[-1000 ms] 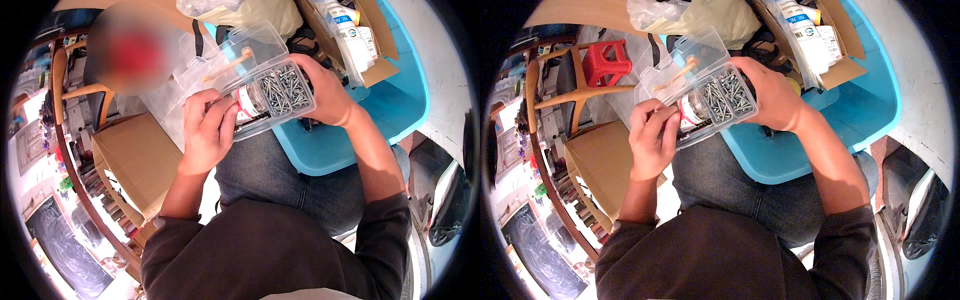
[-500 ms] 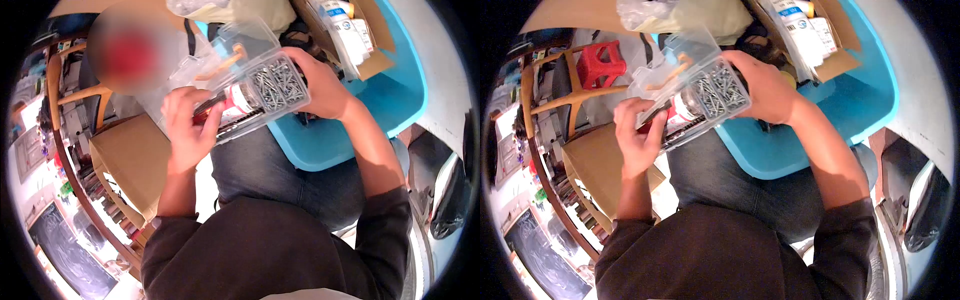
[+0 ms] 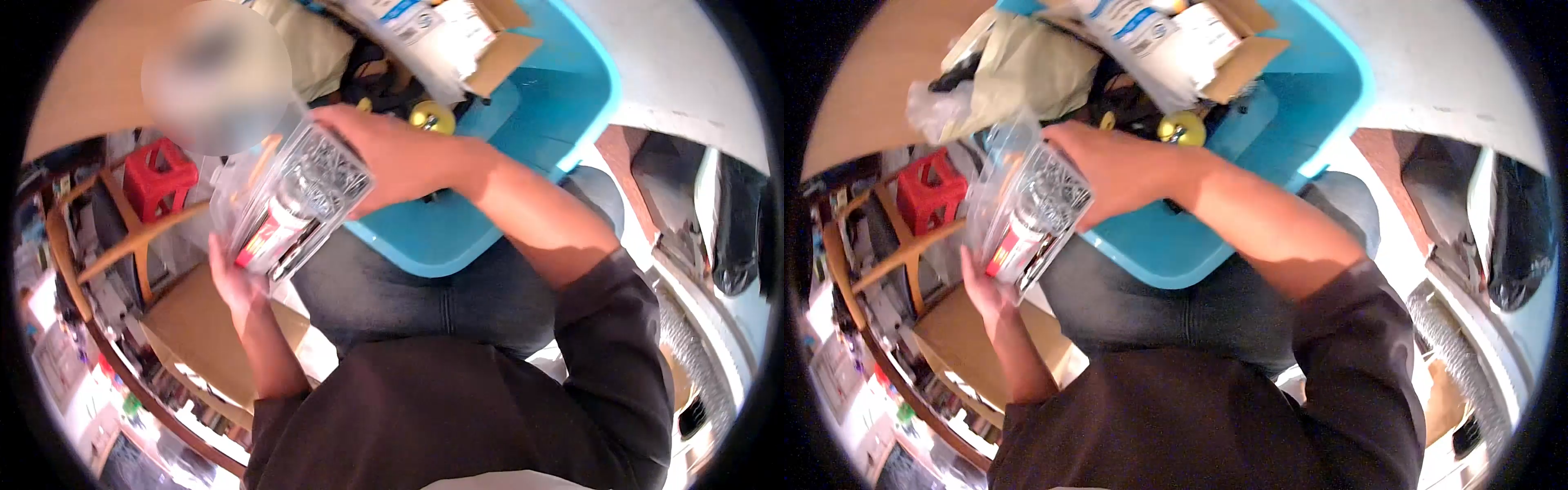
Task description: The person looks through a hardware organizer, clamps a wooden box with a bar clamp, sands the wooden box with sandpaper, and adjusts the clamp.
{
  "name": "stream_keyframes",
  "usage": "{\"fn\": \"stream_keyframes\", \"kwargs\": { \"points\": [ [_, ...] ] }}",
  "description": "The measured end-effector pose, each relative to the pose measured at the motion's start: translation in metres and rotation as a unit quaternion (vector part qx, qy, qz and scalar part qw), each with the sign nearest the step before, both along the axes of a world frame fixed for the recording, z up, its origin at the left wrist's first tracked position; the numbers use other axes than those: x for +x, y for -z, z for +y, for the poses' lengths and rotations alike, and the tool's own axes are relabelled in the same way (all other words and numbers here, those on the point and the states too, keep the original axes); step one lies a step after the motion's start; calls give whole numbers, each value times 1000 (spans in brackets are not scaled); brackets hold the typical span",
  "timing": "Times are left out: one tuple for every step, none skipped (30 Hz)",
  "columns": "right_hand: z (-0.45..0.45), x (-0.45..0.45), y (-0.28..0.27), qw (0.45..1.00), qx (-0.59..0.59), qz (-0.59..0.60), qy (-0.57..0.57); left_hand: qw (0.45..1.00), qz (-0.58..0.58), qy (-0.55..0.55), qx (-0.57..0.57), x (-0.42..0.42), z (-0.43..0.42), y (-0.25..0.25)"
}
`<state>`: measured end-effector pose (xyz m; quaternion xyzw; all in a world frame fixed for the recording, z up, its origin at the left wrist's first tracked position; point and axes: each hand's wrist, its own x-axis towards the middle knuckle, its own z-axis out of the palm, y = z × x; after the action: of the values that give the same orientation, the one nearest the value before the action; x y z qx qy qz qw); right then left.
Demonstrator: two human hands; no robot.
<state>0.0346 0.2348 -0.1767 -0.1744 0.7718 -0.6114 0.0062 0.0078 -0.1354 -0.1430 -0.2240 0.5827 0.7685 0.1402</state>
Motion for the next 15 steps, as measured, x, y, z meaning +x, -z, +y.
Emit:
{"fn": "stream_keyframes", "kwargs": {
  "points": [
    [-2, -1, 1, 1000, -16, 13, -5, 999, 5, -29, -20, 2, 16, -10],
    [1, -3, 2, 1000, -9, 13, 11, 997, 11, -60, -40, 4, 32, -20],
    [1, -5, 0, 999, -39, 16, -8, 993, 62, -74, -69, 3, 27, -11],
    [1, -6, -3, 997, -73, 19, -32, 993, 62, -68, -69, 7, 21, -13],
    [4, -8, -6, 993, -55, -71, -73, 992, 99, -76, 4, 11, 14, -16],
    [6, -8, -6, 994, -54, -70, -68, 984, 136, -84, 79, 10, 14, -16],
    [6, -6, -4, 991, -68, -77, -80, 966, 134, -216, 49, 12, 38, -26],
    [6, -3, -3, 989, -81, -86, -91, 908, 186, 176, 333, 11, -13, -5],
    [4, 0, -5, 995, -36, -45, -83, 925, 179, 150, 299, 14, -30, -2],
    [7, 0, -13, 995, -34, -47, -76, 941, 171, 125, 262, 13, -21, -6],
    [12, -1, -21, 990, -38, -90, -106, 980, 181, 55, 56, 23, -10, -7],
    [15, -1, -27, 981, -43, -133, -135, 980, 178, 63, 59, 30, 7, -12],
    [9, 1, -22, 979, -102, -141, -105, 967, 205, 137, -58, 37, 19, -18],
    [2, 1, -15, 980, -102, -144, -95, 934, 231, 209, -172, 41, 24, -20],
    [-6, -1, -7, 981, -114, -131, -82, 961, 176, 169, -126, 43, 20, -21]
  ]
}}
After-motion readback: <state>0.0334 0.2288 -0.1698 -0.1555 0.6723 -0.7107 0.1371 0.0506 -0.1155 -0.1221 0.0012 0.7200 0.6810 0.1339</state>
